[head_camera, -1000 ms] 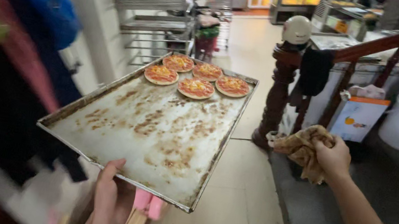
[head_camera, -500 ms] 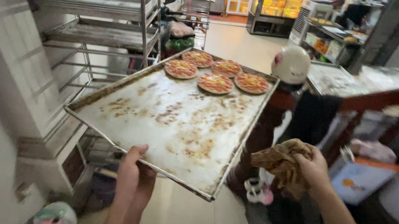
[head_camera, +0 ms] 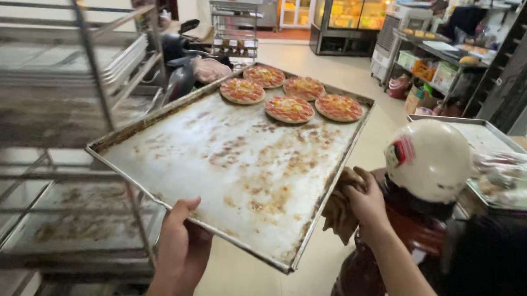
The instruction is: The person retrieves baking trays from a rack, moves them to a counter, and transfers baked pastries and bread onto serving trays. They then carry the trays to a display cabinet and place them inside for display.
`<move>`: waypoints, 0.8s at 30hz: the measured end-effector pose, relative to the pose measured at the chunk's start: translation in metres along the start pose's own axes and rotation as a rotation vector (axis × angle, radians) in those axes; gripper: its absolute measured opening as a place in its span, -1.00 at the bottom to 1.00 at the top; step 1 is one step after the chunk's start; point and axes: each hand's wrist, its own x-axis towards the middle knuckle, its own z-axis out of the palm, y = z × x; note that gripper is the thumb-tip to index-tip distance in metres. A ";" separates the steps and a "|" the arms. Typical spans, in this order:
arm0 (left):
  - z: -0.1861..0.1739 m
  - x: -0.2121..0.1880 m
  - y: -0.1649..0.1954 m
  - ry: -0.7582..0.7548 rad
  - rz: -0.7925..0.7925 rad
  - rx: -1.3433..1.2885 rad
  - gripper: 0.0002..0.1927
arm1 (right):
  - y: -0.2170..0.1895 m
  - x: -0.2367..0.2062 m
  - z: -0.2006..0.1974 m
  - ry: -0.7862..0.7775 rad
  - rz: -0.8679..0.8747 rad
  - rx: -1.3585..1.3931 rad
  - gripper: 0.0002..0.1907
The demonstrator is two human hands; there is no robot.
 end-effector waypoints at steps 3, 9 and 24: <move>0.020 0.123 -0.019 -0.035 -0.015 0.044 -0.89 | 0.013 0.112 0.018 0.076 0.043 -0.041 -0.34; 0.062 0.352 -0.077 0.021 0.006 -0.001 -0.93 | 0.070 0.362 0.053 0.175 0.020 0.141 -0.33; 0.170 0.881 -0.192 0.069 0.072 0.028 -0.82 | 0.152 0.916 0.086 0.215 0.076 0.072 -0.30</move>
